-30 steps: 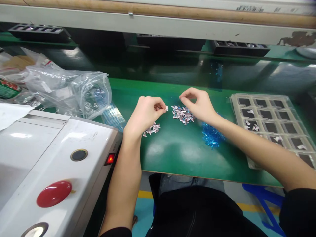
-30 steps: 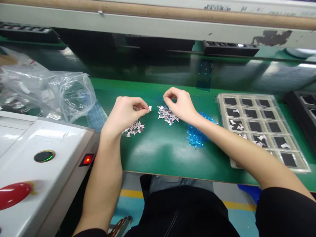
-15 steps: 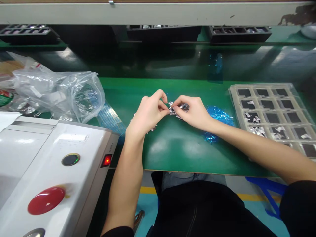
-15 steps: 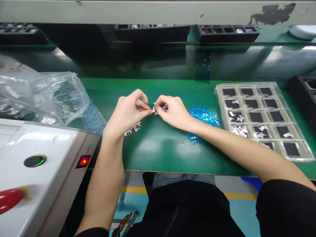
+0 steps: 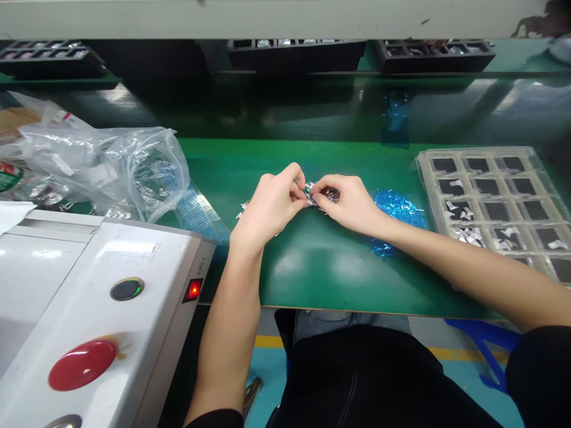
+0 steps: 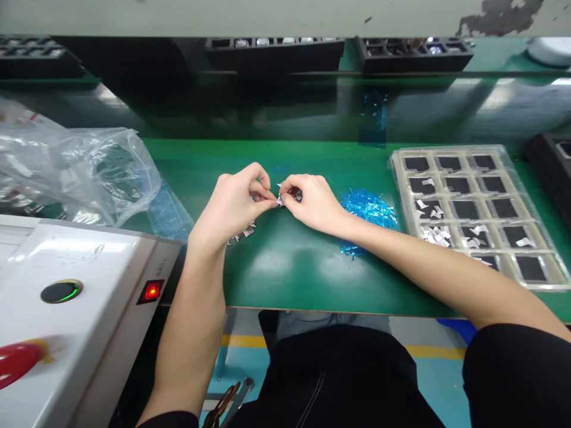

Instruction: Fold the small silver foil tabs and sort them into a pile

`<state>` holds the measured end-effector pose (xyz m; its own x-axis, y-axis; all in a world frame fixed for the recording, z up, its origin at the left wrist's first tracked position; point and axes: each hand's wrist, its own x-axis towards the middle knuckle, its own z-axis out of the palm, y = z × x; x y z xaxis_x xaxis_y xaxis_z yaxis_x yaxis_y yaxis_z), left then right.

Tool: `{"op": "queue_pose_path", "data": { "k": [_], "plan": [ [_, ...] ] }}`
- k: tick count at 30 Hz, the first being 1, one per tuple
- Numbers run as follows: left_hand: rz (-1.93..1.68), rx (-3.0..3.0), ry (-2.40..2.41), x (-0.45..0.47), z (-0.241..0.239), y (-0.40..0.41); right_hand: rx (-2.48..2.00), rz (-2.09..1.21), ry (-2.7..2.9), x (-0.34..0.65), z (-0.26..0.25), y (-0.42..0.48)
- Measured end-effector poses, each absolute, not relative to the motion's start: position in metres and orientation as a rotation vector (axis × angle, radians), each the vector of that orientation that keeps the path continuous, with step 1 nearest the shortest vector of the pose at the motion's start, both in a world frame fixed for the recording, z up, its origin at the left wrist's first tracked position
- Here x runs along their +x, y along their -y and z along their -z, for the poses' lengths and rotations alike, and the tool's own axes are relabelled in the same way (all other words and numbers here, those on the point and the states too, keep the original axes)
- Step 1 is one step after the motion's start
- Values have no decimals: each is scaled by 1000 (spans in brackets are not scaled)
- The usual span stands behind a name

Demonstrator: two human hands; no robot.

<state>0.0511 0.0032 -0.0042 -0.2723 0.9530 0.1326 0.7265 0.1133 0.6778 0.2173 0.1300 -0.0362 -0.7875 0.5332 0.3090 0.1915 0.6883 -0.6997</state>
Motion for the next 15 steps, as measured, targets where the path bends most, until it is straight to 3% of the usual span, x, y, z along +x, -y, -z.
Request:
{"op": "queue_pose_path", "data": {
  "k": [7, 15],
  "plan": [
    [-1022, 1645, -2003, 54, 2, -1, -455, -750, 2379, 221, 29, -131],
    [-1087, 1749, -1985, 51, 6, -3, -275, -1000, 2387, 220, 33, -141]
  ]
}}
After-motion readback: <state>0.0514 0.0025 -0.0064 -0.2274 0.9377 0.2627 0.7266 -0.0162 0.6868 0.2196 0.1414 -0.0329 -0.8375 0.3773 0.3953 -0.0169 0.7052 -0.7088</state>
